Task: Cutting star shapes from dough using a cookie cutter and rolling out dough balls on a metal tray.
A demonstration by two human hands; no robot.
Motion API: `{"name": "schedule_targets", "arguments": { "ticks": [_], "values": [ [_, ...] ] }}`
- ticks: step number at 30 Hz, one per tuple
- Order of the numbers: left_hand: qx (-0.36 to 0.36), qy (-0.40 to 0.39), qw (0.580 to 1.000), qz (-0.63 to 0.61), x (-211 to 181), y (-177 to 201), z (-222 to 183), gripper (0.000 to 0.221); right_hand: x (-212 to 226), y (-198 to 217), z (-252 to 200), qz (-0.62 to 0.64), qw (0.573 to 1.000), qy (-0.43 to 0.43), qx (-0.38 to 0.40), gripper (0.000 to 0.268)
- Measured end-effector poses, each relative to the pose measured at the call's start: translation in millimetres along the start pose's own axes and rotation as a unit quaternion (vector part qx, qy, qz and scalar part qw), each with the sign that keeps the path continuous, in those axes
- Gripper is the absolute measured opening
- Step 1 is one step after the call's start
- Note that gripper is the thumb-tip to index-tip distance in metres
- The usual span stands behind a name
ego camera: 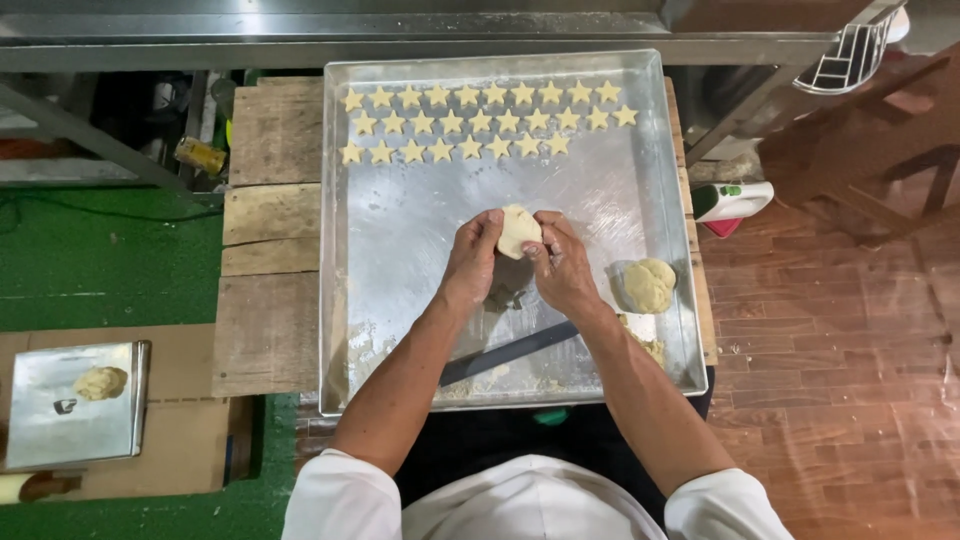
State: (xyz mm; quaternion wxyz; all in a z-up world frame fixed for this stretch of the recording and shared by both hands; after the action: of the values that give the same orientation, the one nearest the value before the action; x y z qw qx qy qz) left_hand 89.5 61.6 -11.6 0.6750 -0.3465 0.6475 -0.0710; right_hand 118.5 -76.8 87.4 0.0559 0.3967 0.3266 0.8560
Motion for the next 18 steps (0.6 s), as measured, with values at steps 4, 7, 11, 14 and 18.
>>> {"name": "schedule_targets", "arguments": {
  "ticks": [4, 7, 11, 14, 18],
  "values": [
    [-0.007, 0.062, 0.988, -0.144, -4.2, -12.8, -1.1, 0.044, -1.0, -7.6, -4.6, 0.021, 1.0, -0.009, 0.008, 0.041],
    [0.023, 0.113, 0.973, -0.2, -11.5, -26.4, -7.7, 0.042, -15.4, -16.9, -8.7, 0.129, 0.984, -0.116, 0.042, 0.078],
    [-0.019, 0.08, 0.983, -0.162, -6.4, -13.4, -3.9, 0.037, -11.2, -17.1, -4.1, 0.147, 0.986, -0.051, 0.057, 0.084],
    [-0.014, 0.003, 0.995, -0.1, -29.0, -30.2, -17.3, 0.042, -28.3, -9.3, -7.6, 0.168, 0.983, -0.069, 0.012, 0.076],
    [0.085, -0.071, 0.99, 0.092, -81.5, -74.6, -43.6, 0.059, -54.2, -3.2, -11.6, 0.222, 0.97, -0.088, -0.045, 0.058]
  ]
}}
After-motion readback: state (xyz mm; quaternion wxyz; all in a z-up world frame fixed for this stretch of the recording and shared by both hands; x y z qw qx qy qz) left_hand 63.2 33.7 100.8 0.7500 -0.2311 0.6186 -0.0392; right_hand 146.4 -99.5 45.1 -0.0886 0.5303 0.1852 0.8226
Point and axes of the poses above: each hand's wrist, its own z-axis towards the middle knuckle, its own y-axis out of the back of the hand, x = y × z, the point moved 10 cm from there along z, towards the middle knuckle, and after that the axes turned 13 degrees about -z, right-handed, at the moved point
